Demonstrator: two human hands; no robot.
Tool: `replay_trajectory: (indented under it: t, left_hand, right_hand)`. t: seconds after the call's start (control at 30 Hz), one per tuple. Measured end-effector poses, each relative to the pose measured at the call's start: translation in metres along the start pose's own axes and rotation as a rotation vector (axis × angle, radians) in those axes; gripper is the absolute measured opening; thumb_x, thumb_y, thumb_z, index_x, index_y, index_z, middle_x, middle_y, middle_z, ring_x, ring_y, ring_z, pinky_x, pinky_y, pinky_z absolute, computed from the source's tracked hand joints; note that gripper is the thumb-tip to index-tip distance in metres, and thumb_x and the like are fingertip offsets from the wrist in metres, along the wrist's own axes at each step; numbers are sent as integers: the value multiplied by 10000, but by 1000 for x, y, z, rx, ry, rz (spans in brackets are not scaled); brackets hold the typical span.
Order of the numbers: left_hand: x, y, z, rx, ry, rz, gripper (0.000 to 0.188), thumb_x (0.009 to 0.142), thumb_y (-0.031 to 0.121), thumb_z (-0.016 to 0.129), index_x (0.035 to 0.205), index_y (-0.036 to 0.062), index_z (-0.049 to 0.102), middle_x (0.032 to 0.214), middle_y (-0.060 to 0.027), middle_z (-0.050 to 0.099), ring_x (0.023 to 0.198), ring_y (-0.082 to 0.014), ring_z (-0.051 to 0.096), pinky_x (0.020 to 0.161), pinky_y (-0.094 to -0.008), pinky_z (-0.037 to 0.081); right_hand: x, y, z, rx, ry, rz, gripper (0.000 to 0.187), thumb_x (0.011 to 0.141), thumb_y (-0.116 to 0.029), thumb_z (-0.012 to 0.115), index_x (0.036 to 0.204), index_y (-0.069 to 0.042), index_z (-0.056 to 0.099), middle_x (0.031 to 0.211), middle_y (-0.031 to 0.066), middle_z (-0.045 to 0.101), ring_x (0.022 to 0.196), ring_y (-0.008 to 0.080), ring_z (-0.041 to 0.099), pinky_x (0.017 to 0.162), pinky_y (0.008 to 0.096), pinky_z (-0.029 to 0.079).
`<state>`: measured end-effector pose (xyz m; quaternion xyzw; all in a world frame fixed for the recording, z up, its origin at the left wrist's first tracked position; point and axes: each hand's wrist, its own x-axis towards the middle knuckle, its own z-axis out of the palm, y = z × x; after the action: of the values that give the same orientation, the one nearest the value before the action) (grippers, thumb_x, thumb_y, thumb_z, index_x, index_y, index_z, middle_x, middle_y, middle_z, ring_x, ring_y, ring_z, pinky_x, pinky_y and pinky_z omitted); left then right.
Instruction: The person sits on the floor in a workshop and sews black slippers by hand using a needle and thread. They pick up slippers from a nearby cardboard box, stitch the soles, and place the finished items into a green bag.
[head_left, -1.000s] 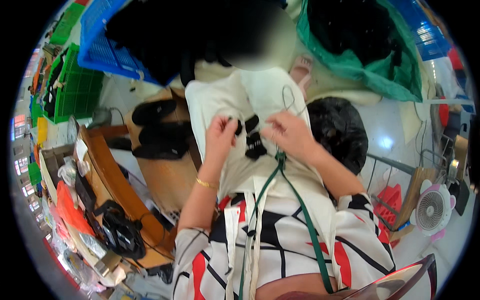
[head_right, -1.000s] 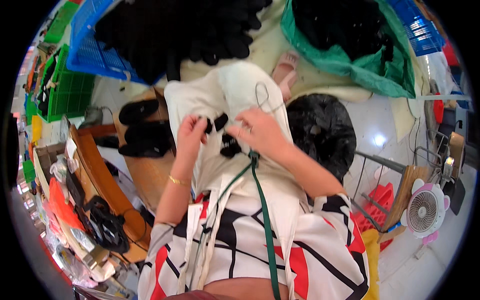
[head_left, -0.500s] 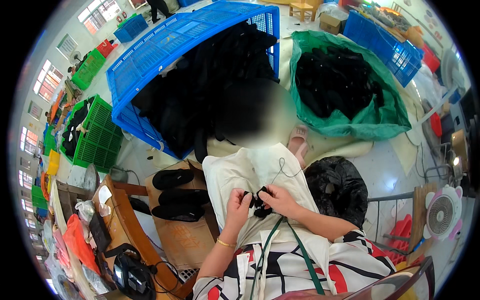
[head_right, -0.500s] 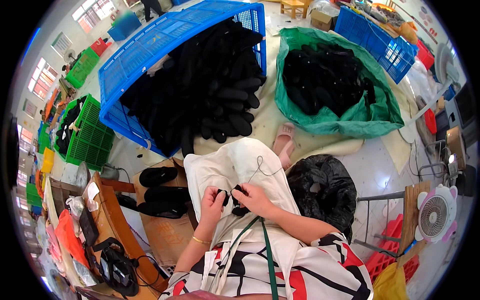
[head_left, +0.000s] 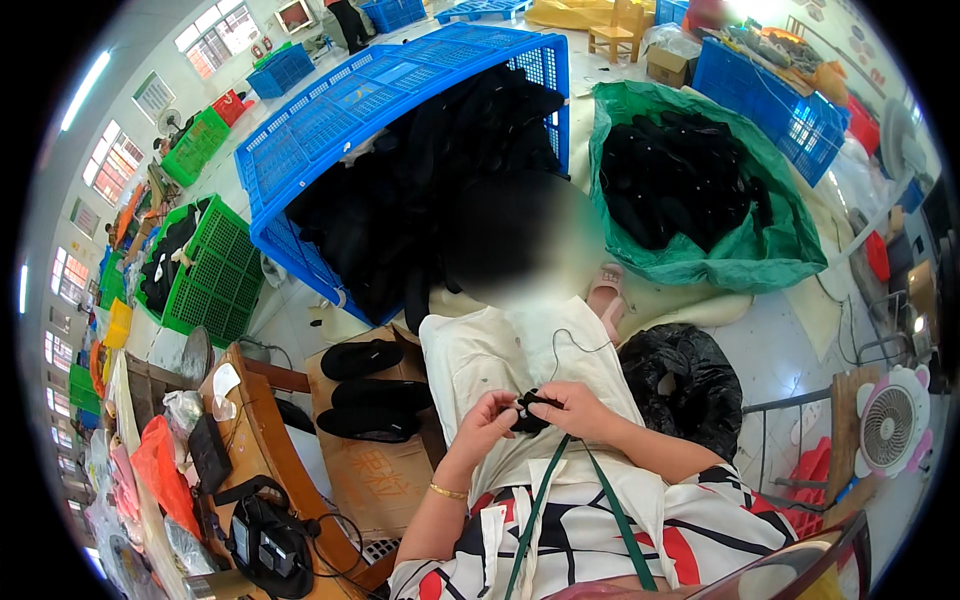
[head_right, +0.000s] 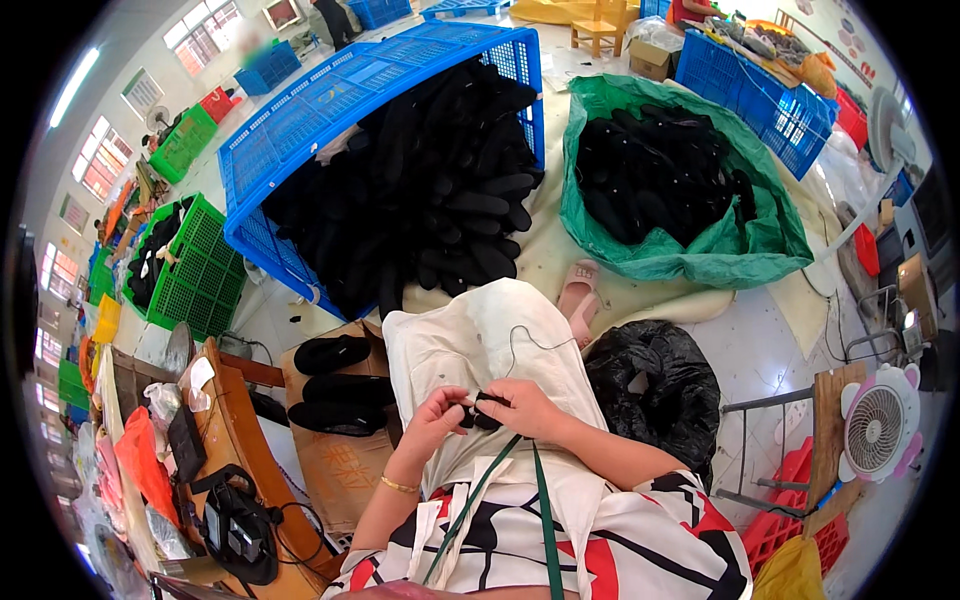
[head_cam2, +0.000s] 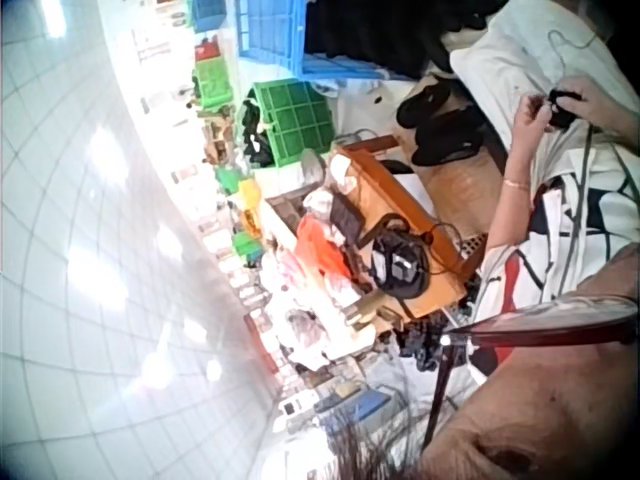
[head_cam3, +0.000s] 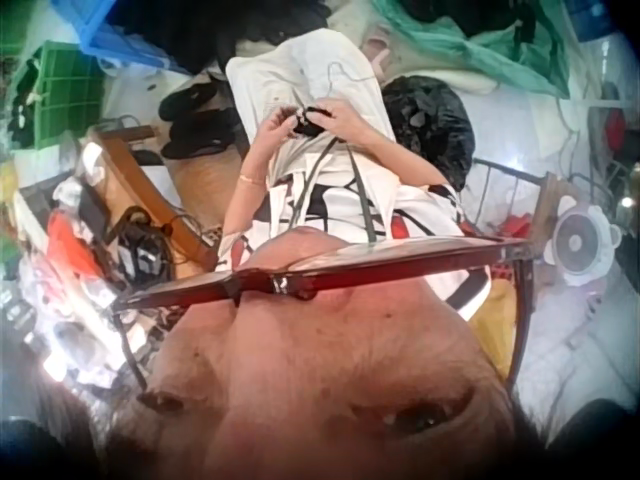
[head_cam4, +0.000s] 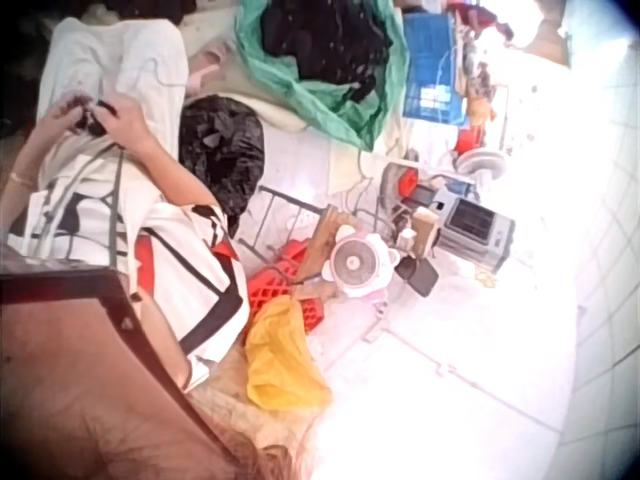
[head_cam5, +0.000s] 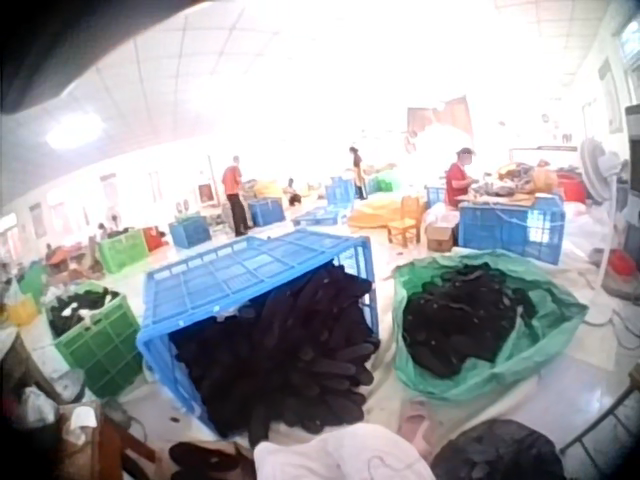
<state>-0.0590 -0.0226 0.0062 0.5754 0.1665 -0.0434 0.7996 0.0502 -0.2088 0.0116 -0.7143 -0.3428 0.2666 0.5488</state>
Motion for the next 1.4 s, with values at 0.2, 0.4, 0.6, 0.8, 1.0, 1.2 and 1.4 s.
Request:
replay_trajectory:
  t: [0.2, 0.4, 0.6, 0.8, 1.0, 1.2, 1.4]
  left_hand:
    - [-6, -9, -10, 82, -101, -28, 203, 945, 137, 641, 1115, 28, 659, 868, -12, 672, 773, -83, 621, 682, -229, 510]
    - [-14, -5, -15, 316, -139, 56, 182, 920, 123, 666, 1059, 6, 678, 855, 15, 655, 742, -36, 554, 658, -202, 465]
    - [-23, -6, -27, 314, -260, -27, 178, 915, 104, 658, 1057, -1, 673, 852, 10, 656, 752, -37, 553, 667, -210, 468]
    - [-17, -14, -21, 116, -290, -136, 192, 946, 133, 618, 1103, 23, 632, 882, 3, 646, 762, -55, 574, 676, -219, 490]
    - [-16, -16, -19, 161, -195, -63, 159, 952, 120, 616, 1085, 35, 632, 895, 27, 629, 814, -49, 566, 722, -222, 485]
    - [-5, 23, -13, 606, 14, 410, 186, 818, 32, 718, 1000, 30, 684, 913, -79, 639, 830, -200, 591, 752, -287, 475]
    - [-6, 49, -6, 864, 2, 614, 215, 739, -3, 736, 935, 61, 679, 919, -69, 639, 959, -242, 590, 759, -309, 487]
  right_hand:
    - [-2, -5, 12, -31, 52, -83, 204, 899, -202, 650, 856, -4, 620, 752, 154, 590, 687, 299, 563, 642, 367, 459]
    - [-2, -4, 14, -266, 6, -302, 167, 862, -190, 662, 877, -33, 609, 822, 148, 590, 786, 349, 587, 697, 420, 474]
    - [-5, -13, 8, -388, -230, -330, 156, 852, -195, 665, 884, -51, 616, 837, 129, 579, 795, 338, 584, 706, 425, 474]
    - [-8, -9, 5, -310, -127, -374, 141, 829, -147, 687, 918, -52, 633, 821, 122, 576, 774, 330, 586, 693, 411, 478]
    - [-5, -7, 3, -187, -7, -329, 155, 850, -100, 673, 994, -49, 648, 843, 128, 620, 779, 284, 622, 688, 362, 496]
    - [3, -23, -27, 99, -4, 129, 175, 939, -84, 604, 1096, -8, 619, 827, 47, 631, 764, 87, 595, 725, 245, 483]
    - [21, -39, -40, -22, -298, 62, 137, 908, -102, 626, 1031, -61, 669, 709, 41, 647, 620, 121, 601, 608, 243, 475]
